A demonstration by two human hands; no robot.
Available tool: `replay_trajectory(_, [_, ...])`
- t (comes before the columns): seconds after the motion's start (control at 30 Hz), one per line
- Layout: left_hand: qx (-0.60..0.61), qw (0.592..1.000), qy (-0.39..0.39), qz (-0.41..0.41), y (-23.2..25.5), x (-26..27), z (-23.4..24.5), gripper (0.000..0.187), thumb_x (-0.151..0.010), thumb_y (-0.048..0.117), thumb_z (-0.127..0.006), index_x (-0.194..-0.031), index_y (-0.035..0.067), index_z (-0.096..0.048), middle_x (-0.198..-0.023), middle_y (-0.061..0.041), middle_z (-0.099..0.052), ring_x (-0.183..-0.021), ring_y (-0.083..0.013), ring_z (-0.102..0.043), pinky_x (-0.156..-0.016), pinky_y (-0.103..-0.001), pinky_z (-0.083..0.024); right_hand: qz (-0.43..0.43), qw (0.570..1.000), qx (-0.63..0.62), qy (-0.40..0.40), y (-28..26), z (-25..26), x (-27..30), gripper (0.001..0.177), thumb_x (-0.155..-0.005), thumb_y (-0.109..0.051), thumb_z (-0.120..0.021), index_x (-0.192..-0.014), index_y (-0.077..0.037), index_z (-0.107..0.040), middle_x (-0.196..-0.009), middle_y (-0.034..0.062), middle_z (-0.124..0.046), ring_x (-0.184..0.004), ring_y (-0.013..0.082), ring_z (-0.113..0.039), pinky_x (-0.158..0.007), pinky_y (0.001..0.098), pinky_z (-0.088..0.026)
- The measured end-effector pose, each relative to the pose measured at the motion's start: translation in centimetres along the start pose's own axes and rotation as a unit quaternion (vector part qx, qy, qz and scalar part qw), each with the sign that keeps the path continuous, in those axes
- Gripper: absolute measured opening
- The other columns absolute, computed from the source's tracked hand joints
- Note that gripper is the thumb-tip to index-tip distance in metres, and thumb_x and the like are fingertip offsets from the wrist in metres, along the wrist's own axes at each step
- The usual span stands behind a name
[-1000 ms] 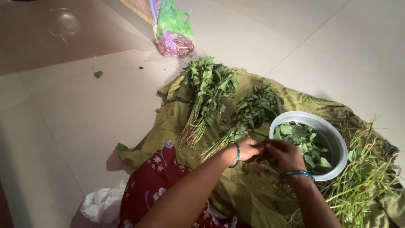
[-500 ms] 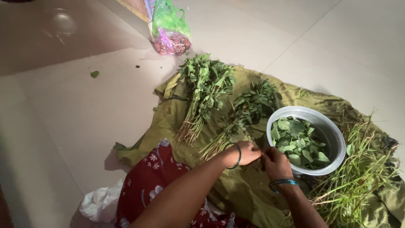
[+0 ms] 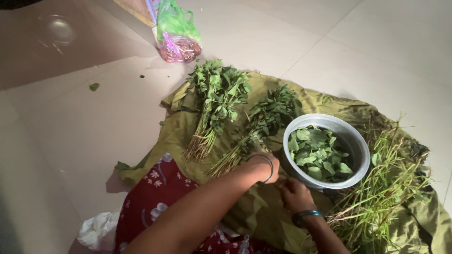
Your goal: The person plucks leaves from stalks by hand and with shears, placing the leaves into a bowl.
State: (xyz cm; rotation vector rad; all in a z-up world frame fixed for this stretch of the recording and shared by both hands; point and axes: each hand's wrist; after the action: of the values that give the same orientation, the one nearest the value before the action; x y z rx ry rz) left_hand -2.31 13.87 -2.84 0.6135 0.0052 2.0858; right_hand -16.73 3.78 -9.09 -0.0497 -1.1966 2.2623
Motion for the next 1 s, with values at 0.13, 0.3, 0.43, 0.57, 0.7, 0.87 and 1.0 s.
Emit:
replay_trajectory(0.13, [0.053, 0.989, 0.118, 0.075, 1.0, -1.7, 3.6, 0.028, -0.085, 0.012, -0.069, -0.11, 0.0, -0.075, -0.109, -0.023, -0.076, -0.106, -0.0359, -0.075, -0.088, -0.046, -0.062, -0.065, 0.993, 0.035, -0.094, 0.0, 0.6, 1.0, 0.044, -0.075, -0.031, -0.081, -0.109, -0.005, -0.074, -0.085, 0.0135, -0.08, -0.073, 0.0234, -0.078, -0.071, 0.0385, -0.062])
replay_trajectory(0.3, [0.21, 0.964, 0.157, 0.042, 4.1, -4.3, 7.3, 0.053, -0.091, 0.039, -0.072, -0.128, 0.002, -0.064, -0.119, -0.021, -0.071, -0.113, -0.0325, -0.069, -0.097, -0.043, -0.056, -0.112, 0.988, 0.05, -0.088, -0.9, 1.7, 1.5, 0.072, -0.073, -0.051, -0.084, -0.124, -0.004, -0.067, -0.098, 0.0156, -0.081, -0.082, 0.0244, -0.08, -0.076, 0.0391, -0.062])
replay_trajectory(0.43, [0.308, 0.899, 0.264, 0.163, 2.9, -6.2, 5.1, 0.085, -0.086, 0.043, -0.079, -0.146, -0.001, -0.038, -0.133, -0.026, -0.059, -0.118, -0.0354, -0.061, -0.097, -0.044, -0.052, -0.285, 0.9, -0.33, -0.006, -0.7, 3.5, 0.1, 0.076, -0.087, -0.067, -0.056, -0.123, 0.0, -0.061, -0.096, 0.0223, -0.074, -0.08, 0.037, -0.072, -0.068, 0.05, -0.058])
replay_trajectory(0.57, [0.413, 0.861, 0.259, 0.147, 1.1, -7.1, -1.0, 0.069, -0.079, 0.037, -0.078, -0.138, 0.008, -0.057, -0.118, -0.019, -0.07, -0.105, -0.0312, -0.067, -0.088, -0.043, -0.054, -0.238, 0.845, -0.468, 0.1, 1.2, 4.2, -1.0, 0.054, -0.1, -0.046, -0.067, -0.114, 0.006, -0.062, -0.087, 0.0192, -0.069, -0.068, 0.0332, -0.063, -0.053, 0.0425, -0.041])
replay_trajectory(0.7, [0.575, 0.775, 0.199, 0.174, 1.0, -9.6, -2.6, 0.036, -0.082, 0.027, -0.075, -0.098, -0.005, -0.074, -0.088, -0.018, -0.076, -0.078, -0.0257, -0.071, -0.069, -0.042, -0.054, -0.199, 0.846, -0.47, 0.153, 1.4, 5.7, -3.1, 0.039, -0.095, -0.027, -0.07, -0.111, 0.009, -0.065, -0.092, 0.0174, -0.072, -0.074, 0.0301, -0.07, -0.063, 0.0401, -0.059])
replay_trajectory(0.87, [0.616, 0.739, 0.211, 0.172, 3.0, -13.4, -0.3, 0.033, -0.08, 0.027, -0.077, -0.092, -0.003, -0.076, -0.084, -0.015, -0.076, -0.074, -0.0247, -0.071, -0.066, -0.042, -0.053, -0.184, 0.884, -0.402, 0.152, 1.7, 11.0, -7.0, 0.033, -0.1, -0.025, -0.066, -0.111, 0.007, -0.064, -0.096, 0.0195, -0.073, -0.08, 0.0297, -0.071, -0.071, 0.0399, -0.06])
replay_trajectory(1.0, [0.622, 0.739, 0.22, 0.135, 5.0, -17.8, 0.2, 0.037, -0.085, 0.032, -0.075, -0.096, -0.004, -0.076, -0.088, -0.016, -0.076, -0.079, -0.0263, -0.073, -0.07, -0.041, -0.053, -0.202, 0.872, -0.43, 0.119, 4.5, 14.6, -11.4, 0.033, -0.1, -0.029, -0.064, -0.117, 0.0, -0.062, -0.103, 0.0144, -0.072, -0.085, 0.0287, -0.071, -0.076, 0.0415, -0.059])
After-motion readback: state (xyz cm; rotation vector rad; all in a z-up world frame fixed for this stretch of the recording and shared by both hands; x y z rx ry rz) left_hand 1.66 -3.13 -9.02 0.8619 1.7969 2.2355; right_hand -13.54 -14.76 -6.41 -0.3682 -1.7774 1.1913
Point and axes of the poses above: each hand's wrist, its own x-axis away from the middle knuckle, its own z-axis out of the back of the hand, y = z × x
